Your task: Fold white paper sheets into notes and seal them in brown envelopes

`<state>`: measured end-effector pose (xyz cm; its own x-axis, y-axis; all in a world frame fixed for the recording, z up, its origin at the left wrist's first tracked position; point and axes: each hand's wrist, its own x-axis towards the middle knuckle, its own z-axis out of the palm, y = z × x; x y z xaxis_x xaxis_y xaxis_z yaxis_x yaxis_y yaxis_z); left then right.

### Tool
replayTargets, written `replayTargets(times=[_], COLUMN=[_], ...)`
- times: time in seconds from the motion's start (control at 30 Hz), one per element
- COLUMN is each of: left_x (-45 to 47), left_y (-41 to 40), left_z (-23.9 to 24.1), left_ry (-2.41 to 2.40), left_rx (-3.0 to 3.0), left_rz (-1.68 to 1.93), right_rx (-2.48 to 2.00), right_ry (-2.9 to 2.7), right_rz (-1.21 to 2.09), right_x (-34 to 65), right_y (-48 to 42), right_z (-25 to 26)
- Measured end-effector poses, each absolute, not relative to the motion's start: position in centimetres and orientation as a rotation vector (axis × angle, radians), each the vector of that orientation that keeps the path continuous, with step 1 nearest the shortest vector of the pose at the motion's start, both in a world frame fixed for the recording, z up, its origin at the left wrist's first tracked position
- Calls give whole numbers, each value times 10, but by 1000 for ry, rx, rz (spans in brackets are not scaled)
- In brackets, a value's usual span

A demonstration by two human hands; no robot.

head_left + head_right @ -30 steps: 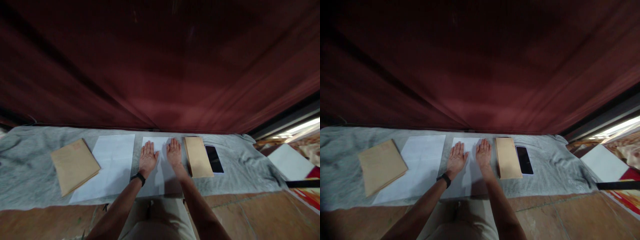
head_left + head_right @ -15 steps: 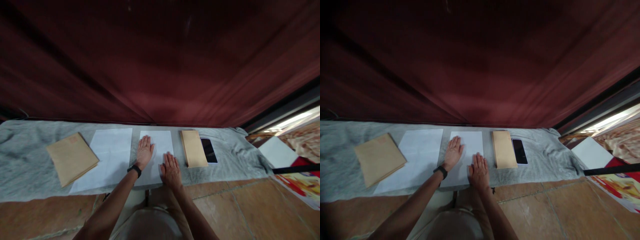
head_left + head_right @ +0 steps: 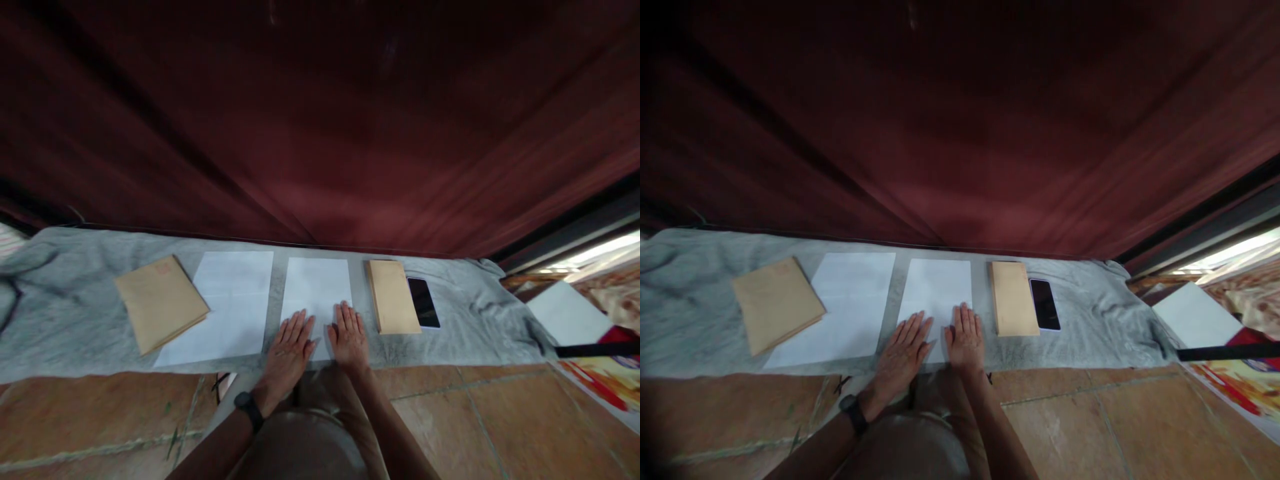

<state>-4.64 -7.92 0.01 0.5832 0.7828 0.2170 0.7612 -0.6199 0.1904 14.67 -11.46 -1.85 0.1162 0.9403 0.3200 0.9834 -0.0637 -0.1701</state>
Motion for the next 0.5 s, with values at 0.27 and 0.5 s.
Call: replayTargets(times=[0.27,0.5], left_x=[-77,-62], left_y=[-76,-90], left_z=[9,4], left_ry=[1383,967], left_rx=[2771,2967], left_rz=[518,366], right_rx=[-2048,-2062], right_ry=[-1843,-1719], right_rz=[-200,-154], right_x=[144,155], right_y=[-114,-97], right_z=[-23,-24])
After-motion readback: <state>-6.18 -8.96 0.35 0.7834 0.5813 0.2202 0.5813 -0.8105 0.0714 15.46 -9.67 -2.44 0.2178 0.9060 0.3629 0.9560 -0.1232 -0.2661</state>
